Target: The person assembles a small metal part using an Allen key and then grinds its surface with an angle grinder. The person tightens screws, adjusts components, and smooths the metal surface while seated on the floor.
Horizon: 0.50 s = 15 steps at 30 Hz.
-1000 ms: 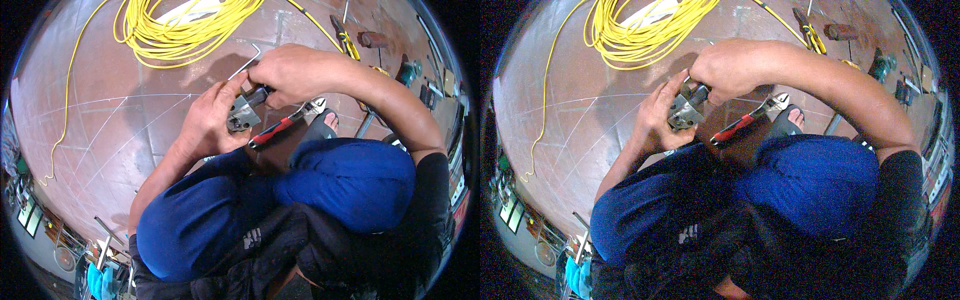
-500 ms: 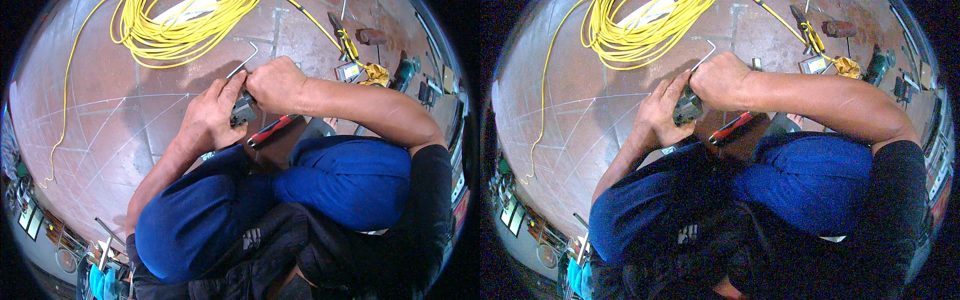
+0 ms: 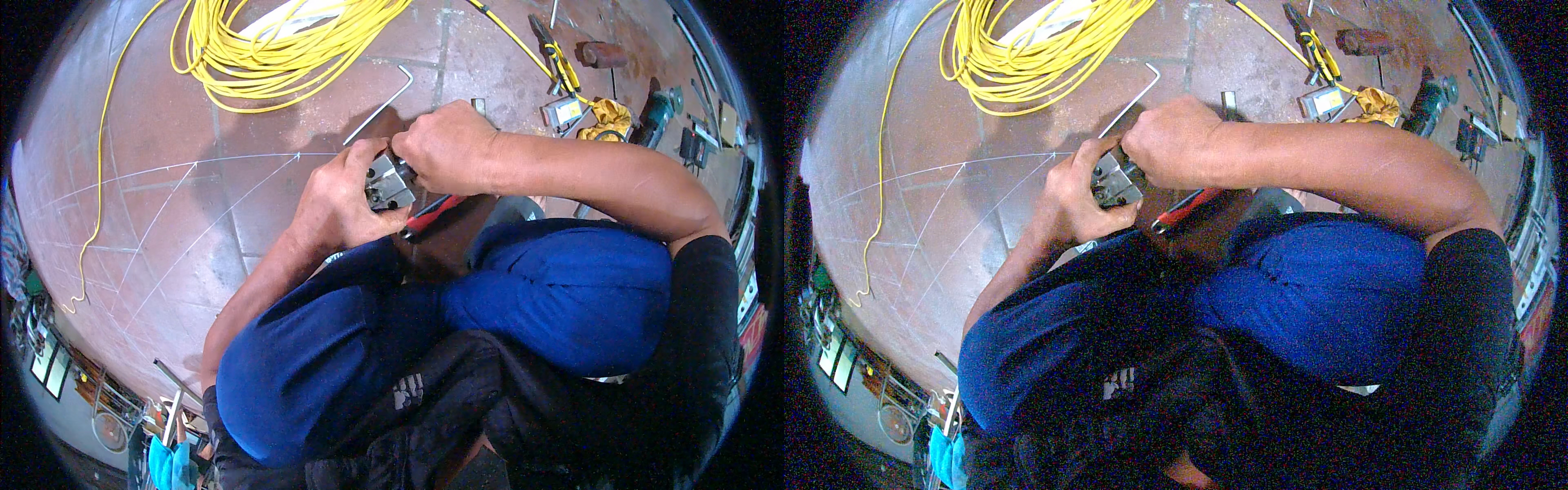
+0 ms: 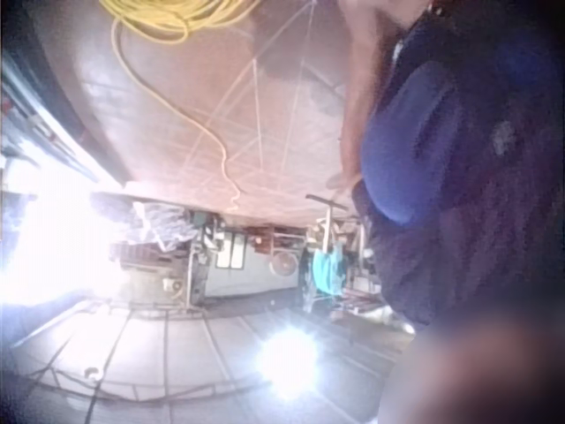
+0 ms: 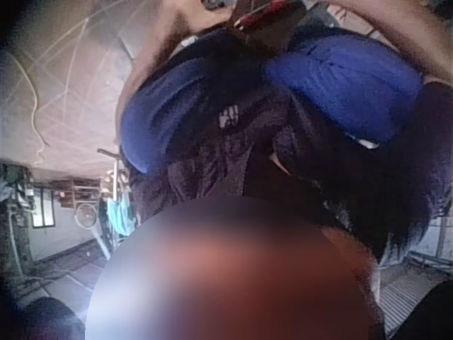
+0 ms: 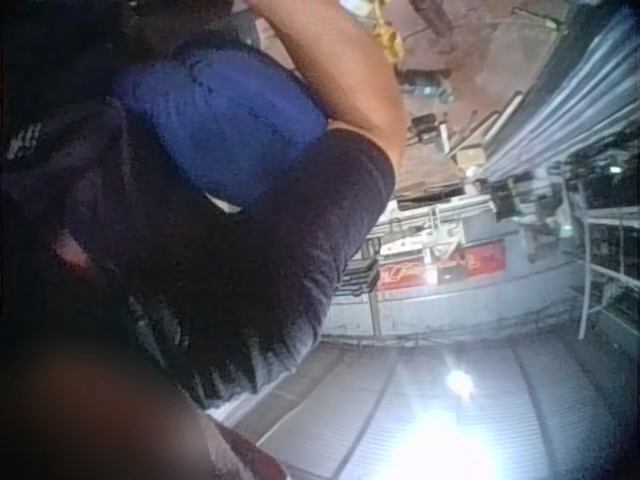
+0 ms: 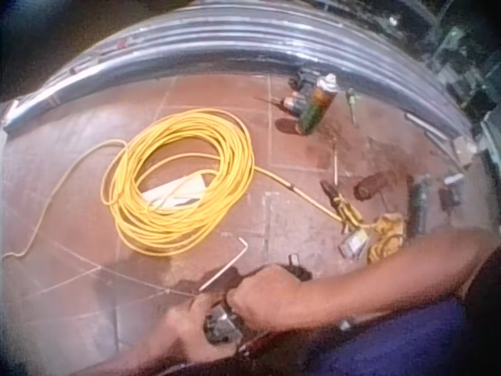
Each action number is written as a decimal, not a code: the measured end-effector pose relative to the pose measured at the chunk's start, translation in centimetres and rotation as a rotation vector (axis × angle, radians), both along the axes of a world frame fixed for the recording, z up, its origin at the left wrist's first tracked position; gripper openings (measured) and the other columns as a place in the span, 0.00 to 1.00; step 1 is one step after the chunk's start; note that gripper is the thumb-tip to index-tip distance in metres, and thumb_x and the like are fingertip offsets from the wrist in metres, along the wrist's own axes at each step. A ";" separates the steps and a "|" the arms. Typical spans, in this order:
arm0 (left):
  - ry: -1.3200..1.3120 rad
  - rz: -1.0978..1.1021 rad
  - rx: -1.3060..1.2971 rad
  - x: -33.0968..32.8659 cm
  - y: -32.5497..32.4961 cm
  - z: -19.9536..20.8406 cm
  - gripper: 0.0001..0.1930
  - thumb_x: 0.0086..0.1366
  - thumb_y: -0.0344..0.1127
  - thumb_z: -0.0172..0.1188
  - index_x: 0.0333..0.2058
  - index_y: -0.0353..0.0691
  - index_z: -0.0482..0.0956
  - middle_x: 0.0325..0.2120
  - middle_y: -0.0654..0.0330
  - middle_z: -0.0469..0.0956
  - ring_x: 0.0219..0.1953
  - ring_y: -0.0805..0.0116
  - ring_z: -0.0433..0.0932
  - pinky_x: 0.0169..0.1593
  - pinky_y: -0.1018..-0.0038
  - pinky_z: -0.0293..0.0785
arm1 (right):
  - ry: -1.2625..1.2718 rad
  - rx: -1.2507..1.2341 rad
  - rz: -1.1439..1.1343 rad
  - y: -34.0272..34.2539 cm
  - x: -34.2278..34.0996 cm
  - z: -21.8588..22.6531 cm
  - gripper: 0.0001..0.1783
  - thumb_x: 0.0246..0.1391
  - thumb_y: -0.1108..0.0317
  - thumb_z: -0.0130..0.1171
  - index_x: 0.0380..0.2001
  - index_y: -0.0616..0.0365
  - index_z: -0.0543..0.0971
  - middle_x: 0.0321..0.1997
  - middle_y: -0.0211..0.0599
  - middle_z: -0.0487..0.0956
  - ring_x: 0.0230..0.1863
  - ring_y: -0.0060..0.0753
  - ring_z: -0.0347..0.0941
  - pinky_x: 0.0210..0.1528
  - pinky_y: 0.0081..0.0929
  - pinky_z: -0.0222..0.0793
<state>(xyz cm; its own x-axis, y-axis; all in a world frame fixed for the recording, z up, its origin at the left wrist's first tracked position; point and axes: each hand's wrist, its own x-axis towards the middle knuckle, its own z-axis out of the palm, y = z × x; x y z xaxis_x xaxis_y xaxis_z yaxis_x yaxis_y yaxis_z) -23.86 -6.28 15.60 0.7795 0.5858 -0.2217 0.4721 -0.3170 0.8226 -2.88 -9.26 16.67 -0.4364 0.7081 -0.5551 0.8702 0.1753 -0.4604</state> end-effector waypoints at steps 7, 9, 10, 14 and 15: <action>0.110 -0.060 0.138 -0.2 0.0 0.1 0.44 0.43 0.45 0.78 0.60 0.40 0.71 0.47 0.44 0.81 0.49 0.43 0.82 0.50 0.55 0.80 | 0.022 -0.198 -0.063 0.8 0.0 0.0 0.11 0.46 0.65 0.63 0.32 0.59 0.87 0.33 0.54 0.85 0.38 0.56 0.84 0.40 0.50 0.80; 0.100 -0.047 0.175 -0.1 -0.1 0.1 0.44 0.43 0.44 0.78 0.60 0.40 0.71 0.47 0.45 0.81 0.48 0.43 0.82 0.50 0.55 0.80 | 0.009 -0.222 -0.060 1.0 0.0 0.2 0.12 0.44 0.64 0.66 0.32 0.58 0.86 0.33 0.52 0.85 0.38 0.56 0.84 0.42 0.49 0.80; 0.110 -0.037 0.147 -0.1 -0.1 0.0 0.44 0.43 0.44 0.78 0.60 0.40 0.71 0.47 0.45 0.81 0.48 0.42 0.82 0.50 0.55 0.80 | 0.013 -0.199 -0.065 1.0 0.0 0.3 0.12 0.44 0.64 0.67 0.32 0.58 0.86 0.32 0.52 0.85 0.38 0.57 0.84 0.42 0.50 0.79; 0.066 -0.020 0.124 0.0 -0.2 -0.6 0.44 0.42 0.45 0.79 0.60 0.39 0.71 0.46 0.44 0.81 0.48 0.42 0.82 0.51 0.55 0.80 | 0.009 -0.170 -0.056 0.9 0.0 0.1 0.15 0.43 0.64 0.68 0.36 0.59 0.85 0.33 0.52 0.85 0.40 0.56 0.83 0.43 0.48 0.79; 0.075 -0.014 0.112 -0.1 -0.1 -0.7 0.44 0.42 0.45 0.79 0.60 0.39 0.72 0.46 0.44 0.81 0.48 0.42 0.82 0.51 0.55 0.80 | 0.022 -0.165 -0.049 1.0 0.0 -0.1 0.17 0.43 0.64 0.69 0.38 0.59 0.84 0.34 0.53 0.85 0.40 0.55 0.84 0.44 0.47 0.79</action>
<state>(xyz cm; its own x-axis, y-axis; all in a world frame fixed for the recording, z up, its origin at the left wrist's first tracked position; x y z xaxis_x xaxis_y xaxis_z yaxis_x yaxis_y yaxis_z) -23.94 -6.43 14.86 0.7717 0.5991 -0.2136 0.5259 -0.4121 0.7441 -2.84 -8.27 16.62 -0.4172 0.6287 -0.6563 0.8652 0.0538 -0.4985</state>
